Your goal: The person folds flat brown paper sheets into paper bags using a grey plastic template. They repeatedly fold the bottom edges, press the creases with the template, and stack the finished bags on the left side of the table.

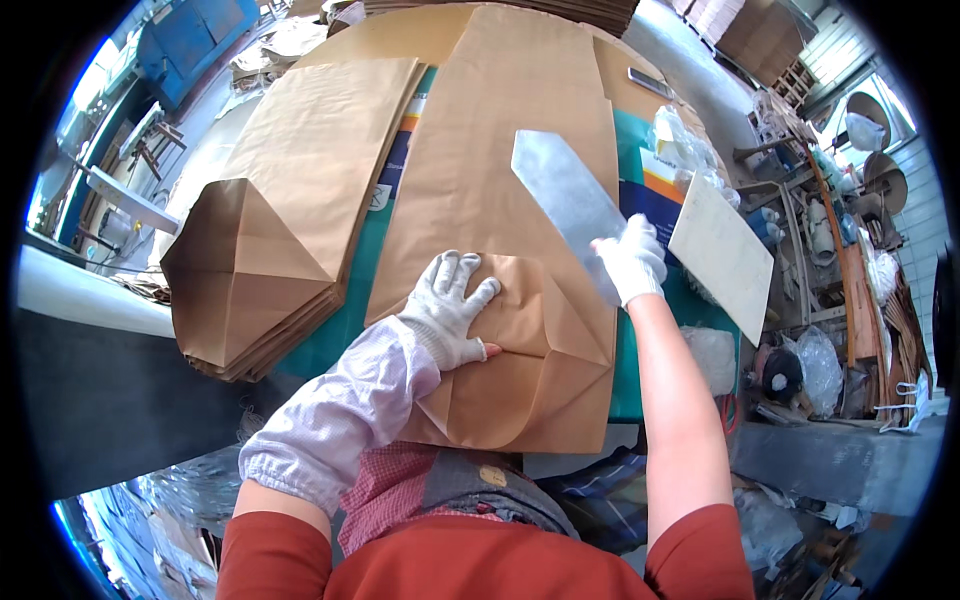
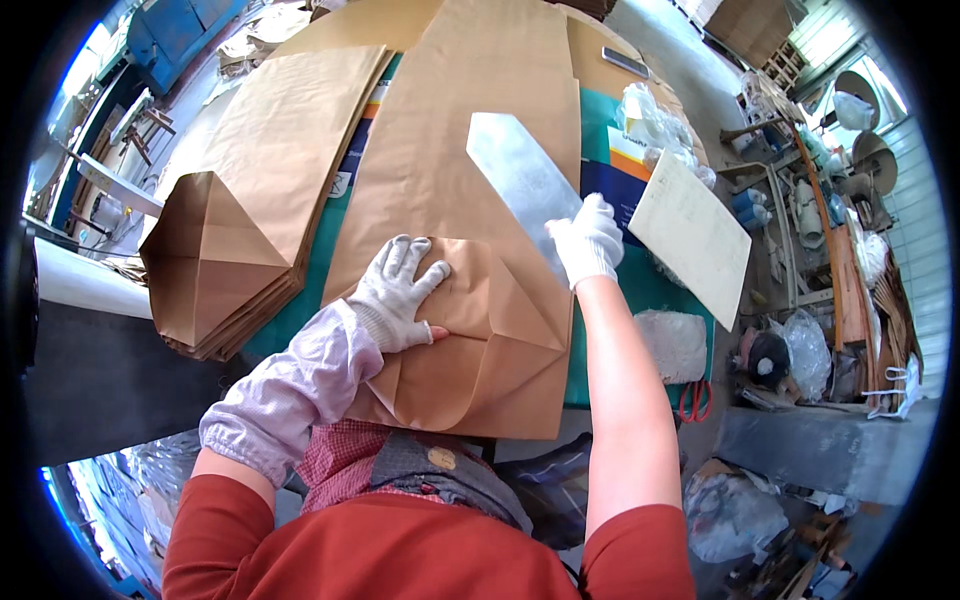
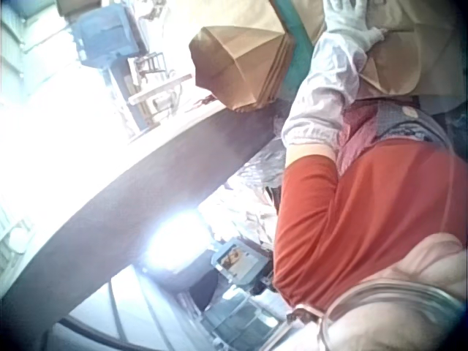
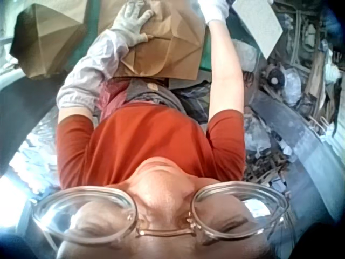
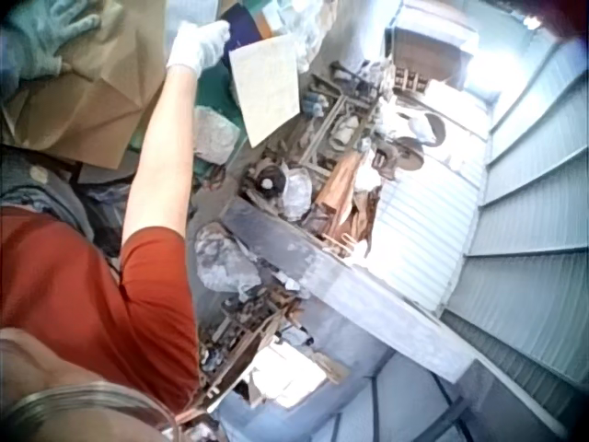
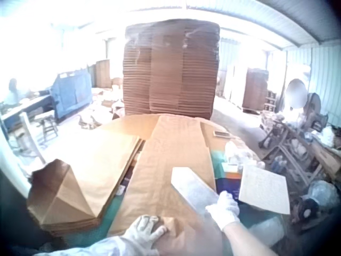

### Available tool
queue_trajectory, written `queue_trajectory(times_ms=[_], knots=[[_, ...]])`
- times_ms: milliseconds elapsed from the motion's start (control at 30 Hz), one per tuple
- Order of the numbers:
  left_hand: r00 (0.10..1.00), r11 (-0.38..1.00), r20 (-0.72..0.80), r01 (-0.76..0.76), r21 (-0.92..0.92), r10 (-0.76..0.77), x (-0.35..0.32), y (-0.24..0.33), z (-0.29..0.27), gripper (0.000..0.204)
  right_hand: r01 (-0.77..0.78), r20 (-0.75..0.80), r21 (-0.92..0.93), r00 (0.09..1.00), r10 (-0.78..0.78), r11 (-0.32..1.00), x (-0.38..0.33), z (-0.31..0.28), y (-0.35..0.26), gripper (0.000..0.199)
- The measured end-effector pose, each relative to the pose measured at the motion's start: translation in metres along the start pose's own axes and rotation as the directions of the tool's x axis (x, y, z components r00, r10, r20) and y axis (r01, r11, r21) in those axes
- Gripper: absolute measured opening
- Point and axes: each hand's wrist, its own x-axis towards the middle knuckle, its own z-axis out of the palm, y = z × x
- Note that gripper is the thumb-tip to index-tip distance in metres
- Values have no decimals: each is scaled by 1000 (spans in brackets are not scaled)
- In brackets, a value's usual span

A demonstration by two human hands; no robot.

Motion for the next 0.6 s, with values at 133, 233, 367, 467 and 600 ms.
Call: queue_trajectory(times_ms=[133, 233, 367, 467, 600], knots=[[981, 999, -193, 7, -53, -17, -17, -11, 20, 90, 476, -260, 308, 875, -409, 824, -28, -1, 20, 19], [977, 995, -198, 70, -73, -83, -62, -8, 26, 93, 415, 110, 670, 765, -635, 616, -96, -4, 25, 14], [835, 891, -358, 453, 15, -418, -141, -26, 54, 103, 393, 189, 467, 831, -523, 792, -115, 48, 49, 17], [879, 958, -391, 287, -27, -274, -149, -22, 35, 91, 472, 117, 406, 823, -556, 783, -116, 53, 39, 19], [882, 992, -471, -89, -89, 37, -137, -12, 49, 64, 496, 146, 381, 801, -580, 780, -109, 54, 25, 19]])
